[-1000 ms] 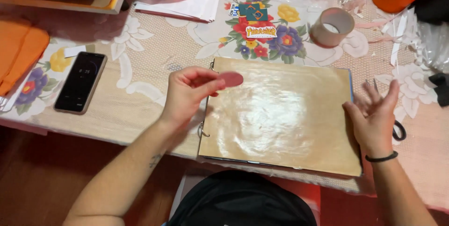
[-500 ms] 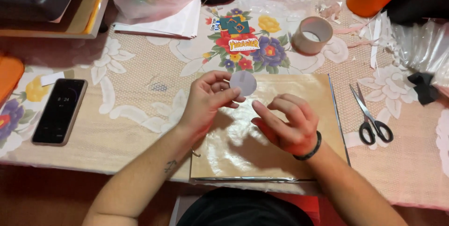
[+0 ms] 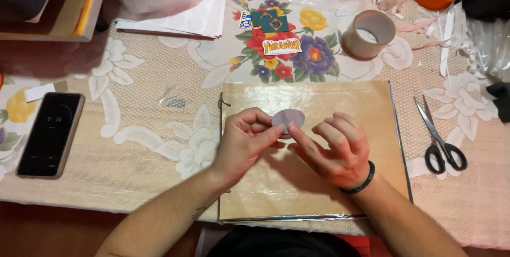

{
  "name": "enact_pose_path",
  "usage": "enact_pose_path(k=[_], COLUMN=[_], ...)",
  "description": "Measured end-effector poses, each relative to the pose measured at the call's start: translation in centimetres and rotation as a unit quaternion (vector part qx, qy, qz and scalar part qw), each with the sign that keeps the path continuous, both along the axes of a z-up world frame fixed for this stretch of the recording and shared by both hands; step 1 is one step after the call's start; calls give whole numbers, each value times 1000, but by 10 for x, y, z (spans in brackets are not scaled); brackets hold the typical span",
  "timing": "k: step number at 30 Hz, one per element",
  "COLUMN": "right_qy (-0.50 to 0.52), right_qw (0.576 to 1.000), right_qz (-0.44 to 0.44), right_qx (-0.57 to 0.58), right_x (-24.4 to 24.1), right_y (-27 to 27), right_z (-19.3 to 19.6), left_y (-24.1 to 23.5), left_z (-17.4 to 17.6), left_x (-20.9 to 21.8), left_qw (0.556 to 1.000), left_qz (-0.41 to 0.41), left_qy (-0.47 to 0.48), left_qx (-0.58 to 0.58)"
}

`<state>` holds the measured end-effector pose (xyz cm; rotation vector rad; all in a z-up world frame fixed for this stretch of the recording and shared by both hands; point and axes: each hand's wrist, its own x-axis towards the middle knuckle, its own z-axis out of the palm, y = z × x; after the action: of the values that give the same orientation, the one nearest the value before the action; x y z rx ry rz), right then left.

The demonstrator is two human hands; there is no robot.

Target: Peeling stickers, cutting tape with scissors, and placing them into a binder to organize a collection.

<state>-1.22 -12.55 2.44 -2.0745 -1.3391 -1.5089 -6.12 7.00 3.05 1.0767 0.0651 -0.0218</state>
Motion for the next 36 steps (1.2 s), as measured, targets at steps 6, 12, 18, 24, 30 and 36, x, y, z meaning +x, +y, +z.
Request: enact_pose_path(k=[6,12,18,24,30,36], right_qy=[-16,6,51,170,280,478], right_qw=[1000,1000,999,984,952,808], right_qz=[-13,-16,0,50,122,267], right_qx=[1,-7,-13,-3,19,219], right_x=[0,-1,0,-3,0,13], right_y=[3,4,3,-2,-7,-17], right_z=[-1,4,-2,-10,-11,-26], left_y=[0,-1,1,2,0,-6], left_z=[-5,-2,-6,-7,-12,15], left_x=[-3,-1,1,2,3,-4], left_qw=[1000,1000,1000,1000,999,989], left_qz=[-2,-1,5,7,13,34], left_qy=[-8,-24,-7,-4,-10,-58], left_qx=[-9,4,7,8,45,129])
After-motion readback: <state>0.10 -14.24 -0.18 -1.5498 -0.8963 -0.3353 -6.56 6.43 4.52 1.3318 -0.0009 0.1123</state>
